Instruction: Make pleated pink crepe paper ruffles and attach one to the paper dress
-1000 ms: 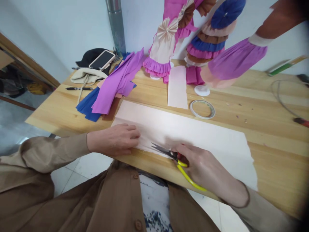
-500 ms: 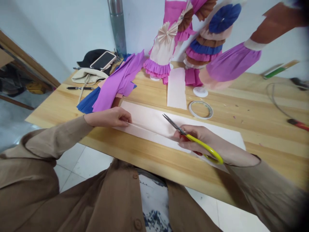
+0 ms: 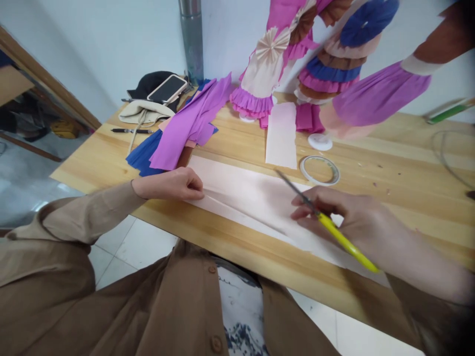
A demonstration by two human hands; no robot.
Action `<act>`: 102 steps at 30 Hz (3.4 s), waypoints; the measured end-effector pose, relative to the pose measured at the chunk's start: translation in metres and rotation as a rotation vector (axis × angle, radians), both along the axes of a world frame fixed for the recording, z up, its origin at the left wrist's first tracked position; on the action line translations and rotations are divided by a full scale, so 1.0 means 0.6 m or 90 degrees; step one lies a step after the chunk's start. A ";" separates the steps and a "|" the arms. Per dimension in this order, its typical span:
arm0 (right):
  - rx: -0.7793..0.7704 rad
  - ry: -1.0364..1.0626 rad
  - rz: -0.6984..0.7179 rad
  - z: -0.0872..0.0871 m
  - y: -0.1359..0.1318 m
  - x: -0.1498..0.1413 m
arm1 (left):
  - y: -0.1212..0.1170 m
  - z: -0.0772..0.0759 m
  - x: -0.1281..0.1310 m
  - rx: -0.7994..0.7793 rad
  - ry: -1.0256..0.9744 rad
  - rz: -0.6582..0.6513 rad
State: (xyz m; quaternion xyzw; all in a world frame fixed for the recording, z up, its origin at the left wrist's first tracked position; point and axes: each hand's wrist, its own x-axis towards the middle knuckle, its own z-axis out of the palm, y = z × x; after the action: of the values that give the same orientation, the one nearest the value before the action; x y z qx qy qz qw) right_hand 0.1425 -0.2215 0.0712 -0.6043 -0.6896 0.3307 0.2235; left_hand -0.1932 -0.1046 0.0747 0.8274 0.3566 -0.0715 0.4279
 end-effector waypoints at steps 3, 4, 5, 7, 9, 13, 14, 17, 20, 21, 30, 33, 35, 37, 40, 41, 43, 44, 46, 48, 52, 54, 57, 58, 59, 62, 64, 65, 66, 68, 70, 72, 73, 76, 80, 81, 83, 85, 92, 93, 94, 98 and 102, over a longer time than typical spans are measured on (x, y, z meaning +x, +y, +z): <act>-0.026 -0.023 0.167 0.003 -0.010 -0.031 | -0.009 -0.006 -0.006 0.026 0.002 0.011; -0.014 -0.044 0.203 0.000 -0.010 -0.041 | -0.013 -0.008 -0.007 0.044 0.002 0.012; 0.000 -0.063 0.230 -0.005 -0.009 -0.049 | -0.017 -0.011 -0.009 0.065 0.003 0.014; 0.021 -0.101 0.257 -0.019 -0.002 -0.059 | -0.025 -0.014 -0.011 0.105 0.015 0.022; 0.029 -0.125 0.264 -0.032 0.005 -0.060 | -0.032 -0.014 -0.011 0.134 0.030 0.037; 0.042 -0.137 0.243 -0.038 0.008 -0.057 | -0.041 -0.006 -0.011 0.141 0.048 0.044; 0.045 -0.138 0.230 -0.035 0.006 -0.057 | -0.043 -0.005 -0.011 0.143 0.052 0.042; 0.060 -0.132 0.213 -0.022 -0.003 -0.063 | -0.044 -0.005 -0.009 0.159 0.063 0.042; 0.071 -0.156 0.237 -0.022 -0.004 -0.070 | -0.044 -0.005 -0.009 0.167 0.068 0.040; 0.069 -0.170 0.242 -0.026 -0.001 -0.071 | -0.044 -0.005 -0.009 0.164 0.070 0.039; 0.102 -0.251 0.244 -0.061 0.010 -0.065 | -0.046 -0.004 -0.012 0.139 0.085 0.046; 0.106 -0.274 0.229 -0.064 0.006 -0.066 | -0.047 -0.004 -0.012 0.154 0.092 0.053; 0.090 -0.264 0.216 -0.061 0.006 -0.065 | -0.047 -0.003 -0.012 0.155 0.090 0.050; 0.068 -0.238 0.197 -0.053 0.009 -0.062 | -0.046 -0.003 -0.013 0.152 0.085 0.045; 0.044 -0.167 0.176 -0.036 0.014 -0.055 | -0.044 -0.006 -0.015 0.146 0.071 0.043; 0.039 -0.139 0.175 -0.030 0.015 -0.052 | -0.044 -0.007 -0.016 0.143 0.065 0.045; 0.031 -0.101 0.174 -0.022 0.017 -0.047 | -0.042 -0.009 -0.018 0.137 0.057 0.049; 0.024 -0.092 0.173 -0.020 0.018 -0.045 | -0.041 -0.010 -0.019 0.135 0.053 0.051; 0.010 -0.086 0.168 -0.018 0.019 -0.041 | -0.040 -0.010 -0.021 0.136 0.045 0.049; -0.011 -0.076 0.172 -0.021 0.019 -0.037 | -0.039 -0.009 -0.023 0.132 0.040 0.044; -0.052 -0.059 0.199 -0.031 0.019 -0.031 | -0.039 -0.007 -0.025 0.114 0.034 0.038; -0.027 -0.081 0.183 -0.033 0.016 -0.030 | -0.040 -0.007 -0.024 0.119 0.029 0.037; 0.086 -0.140 0.121 -0.026 0.007 -0.035 | -0.042 -0.008 -0.021 0.128 0.030 0.038; 0.122 -0.147 0.108 -0.022 0.004 -0.038 | -0.043 -0.008 -0.020 0.131 0.030 0.038; 0.146 -0.143 0.106 -0.019 0.000 -0.043 | -0.043 -0.008 -0.020 0.132 0.030 0.037; 0.144 -0.108 0.181 -0.016 -0.005 -0.063 | -0.042 -0.008 -0.020 0.135 0.030 0.032; 0.138 -0.124 0.245 -0.023 -0.003 -0.076 | -0.041 -0.007 -0.019 0.137 0.039 0.034; 0.140 -0.149 0.264 -0.029 -0.001 -0.081 | -0.041 -0.007 -0.019 0.138 0.046 0.036; 0.141 -0.177 0.274 -0.036 0.001 -0.085 | -0.041 -0.007 -0.019 0.139 0.054 0.040; 0.141 -0.223 0.273 -0.050 0.005 -0.087 | -0.043 -0.006 -0.019 0.140 0.065 0.043; 0.143 -0.241 0.265 -0.062 0.007 -0.084 | -0.045 -0.006 -0.020 0.142 0.067 0.040; 0.146 -0.243 0.261 -0.068 0.008 -0.080 | -0.048 -0.007 -0.020 0.146 0.070 0.035; 0.146 -0.244 0.260 -0.069 0.008 -0.078 | -0.049 -0.007 -0.020 0.149 0.076 0.034; 0.151 -0.241 0.253 -0.070 0.010 -0.077 | -0.050 -0.008 -0.021 0.165 0.099 0.043; 0.155 -0.219 0.245 -0.069 0.012 -0.081 | -0.045 -0.005 -0.032 0.157 0.099 0.050; 0.154 -0.215 0.244 -0.070 0.012 -0.082 | -0.043 -0.004 -0.036 0.159 0.104 0.054; 0.154 -0.208 0.242 -0.072 0.012 -0.082 | -0.041 -0.001 -0.047 0.184 0.127 0.078; 0.158 -0.201 0.242 -0.075 0.011 -0.081 | -0.040 0.000 -0.058 0.227 0.156 0.112; 0.155 -0.204 0.229 -0.084 0.008 -0.078 | -0.054 0.001 -0.086 0.392 0.108 0.210; 0.154 -0.201 0.230 -0.084 0.008 -0.078 | -0.061 0.002 -0.084 0.421 0.061 0.193; 0.153 -0.200 0.232 -0.085 0.009 -0.078 | -0.070 0.004 -0.081 0.439 0.004 0.151; 0.140 -0.194 0.237 -0.085 0.014 -0.077 | -0.107 0.003 -0.047 0.384 -0.176 -0.166; 0.132 -0.168 0.245 -0.079 0.023 -0.078 | -0.127 -0.018 -0.002 0.269 -0.190 -0.330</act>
State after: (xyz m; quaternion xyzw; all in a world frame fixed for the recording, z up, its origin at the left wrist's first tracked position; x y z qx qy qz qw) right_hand 0.0957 -0.2074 0.0239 -0.4735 -0.8454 0.2128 0.1255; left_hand -0.1943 -0.1806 0.0641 0.9618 0.0756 0.0194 0.2623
